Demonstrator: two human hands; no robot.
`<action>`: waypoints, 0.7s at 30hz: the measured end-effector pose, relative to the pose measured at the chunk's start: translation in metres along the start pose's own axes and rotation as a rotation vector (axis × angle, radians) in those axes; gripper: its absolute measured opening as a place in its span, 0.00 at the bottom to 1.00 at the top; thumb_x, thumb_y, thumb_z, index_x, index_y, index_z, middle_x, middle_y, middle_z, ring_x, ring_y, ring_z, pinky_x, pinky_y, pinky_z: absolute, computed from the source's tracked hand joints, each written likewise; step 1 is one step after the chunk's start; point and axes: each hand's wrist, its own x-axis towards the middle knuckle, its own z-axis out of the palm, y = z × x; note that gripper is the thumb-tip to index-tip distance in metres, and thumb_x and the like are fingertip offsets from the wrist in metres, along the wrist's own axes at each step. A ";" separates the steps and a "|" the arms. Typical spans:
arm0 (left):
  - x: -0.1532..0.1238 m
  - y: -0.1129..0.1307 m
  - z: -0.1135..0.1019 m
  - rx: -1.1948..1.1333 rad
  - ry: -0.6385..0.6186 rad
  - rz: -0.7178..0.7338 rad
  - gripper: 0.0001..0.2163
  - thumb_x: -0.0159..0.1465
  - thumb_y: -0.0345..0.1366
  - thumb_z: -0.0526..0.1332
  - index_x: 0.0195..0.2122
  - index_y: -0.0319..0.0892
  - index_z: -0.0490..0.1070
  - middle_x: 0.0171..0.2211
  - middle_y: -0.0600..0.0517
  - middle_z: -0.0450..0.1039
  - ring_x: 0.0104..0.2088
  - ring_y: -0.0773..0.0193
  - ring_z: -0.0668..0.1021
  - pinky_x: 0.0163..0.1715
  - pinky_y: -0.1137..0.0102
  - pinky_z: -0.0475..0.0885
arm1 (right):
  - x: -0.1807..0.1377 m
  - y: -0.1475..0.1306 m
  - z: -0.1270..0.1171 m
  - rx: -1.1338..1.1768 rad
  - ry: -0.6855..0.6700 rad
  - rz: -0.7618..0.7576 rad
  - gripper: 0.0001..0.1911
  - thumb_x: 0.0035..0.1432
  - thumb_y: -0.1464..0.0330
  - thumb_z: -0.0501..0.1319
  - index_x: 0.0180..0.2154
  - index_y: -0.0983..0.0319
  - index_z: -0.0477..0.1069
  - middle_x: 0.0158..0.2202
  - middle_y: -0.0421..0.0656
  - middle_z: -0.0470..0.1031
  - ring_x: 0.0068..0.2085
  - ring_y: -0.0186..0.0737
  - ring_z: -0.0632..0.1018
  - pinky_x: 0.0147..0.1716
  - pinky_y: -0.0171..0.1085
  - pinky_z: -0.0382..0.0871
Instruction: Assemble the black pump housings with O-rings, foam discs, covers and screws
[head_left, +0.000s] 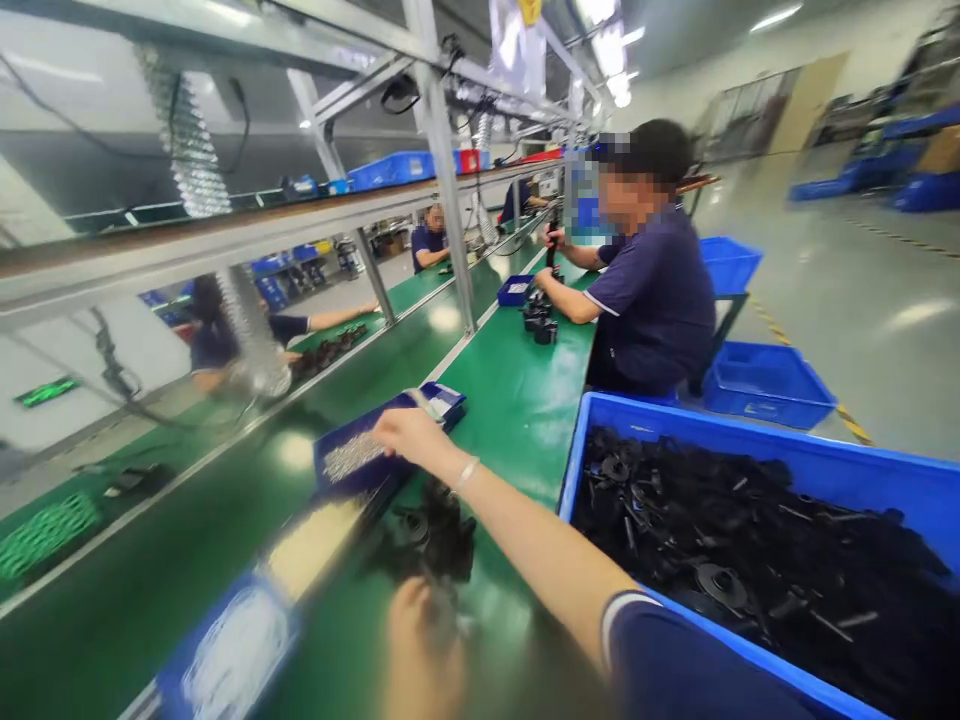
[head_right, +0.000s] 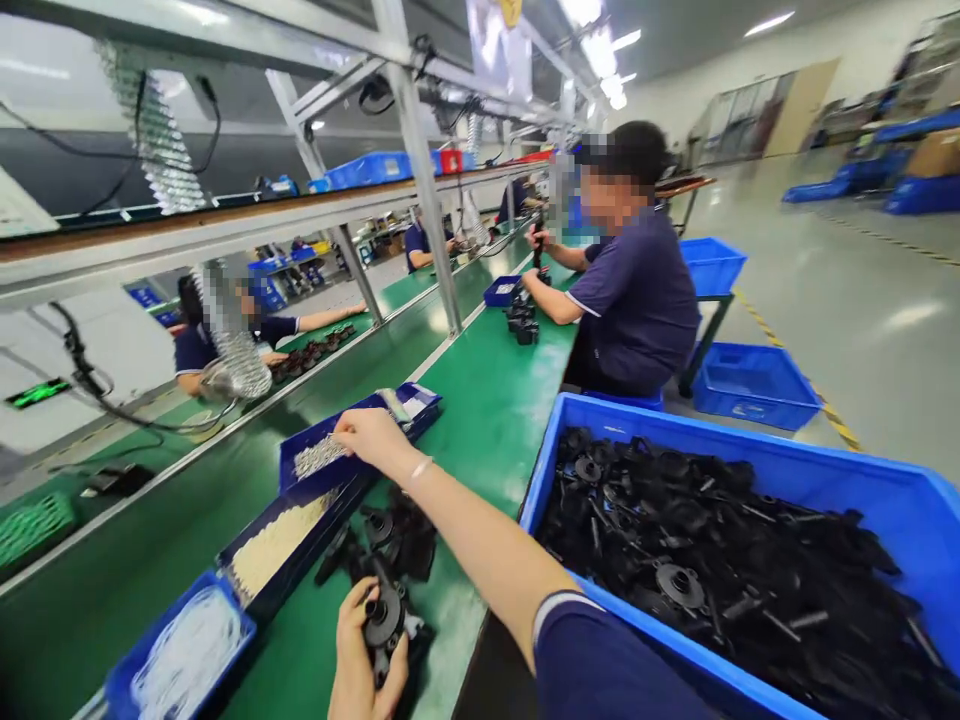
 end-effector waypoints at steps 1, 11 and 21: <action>-0.004 -0.001 0.002 -0.011 0.013 0.007 0.15 0.65 0.34 0.54 0.53 0.41 0.60 0.53 0.37 0.65 0.54 0.52 0.74 0.50 0.54 0.75 | -0.019 0.003 0.000 0.089 -0.041 0.000 0.10 0.65 0.67 0.58 0.39 0.67 0.72 0.31 0.42 0.76 0.31 0.31 0.77 0.34 0.31 0.71; 0.008 0.029 -0.040 0.093 0.178 -0.075 0.20 0.64 0.36 0.60 0.55 0.39 0.60 0.52 0.39 0.65 0.54 0.54 0.71 0.51 0.56 0.72 | -0.170 0.036 0.011 0.552 -0.239 0.198 0.19 0.59 0.56 0.62 0.34 0.68 0.73 0.30 0.45 0.76 0.27 0.31 0.76 0.24 0.28 0.68; 0.010 0.070 -0.056 -0.308 -0.050 -0.300 0.14 0.65 0.47 0.59 0.33 0.44 0.78 0.35 0.48 0.75 0.38 0.62 0.77 0.38 0.70 0.74 | -0.200 0.019 0.021 0.932 -0.527 0.387 0.19 0.50 0.57 0.70 0.29 0.69 0.74 0.22 0.42 0.74 0.20 0.28 0.73 0.19 0.27 0.64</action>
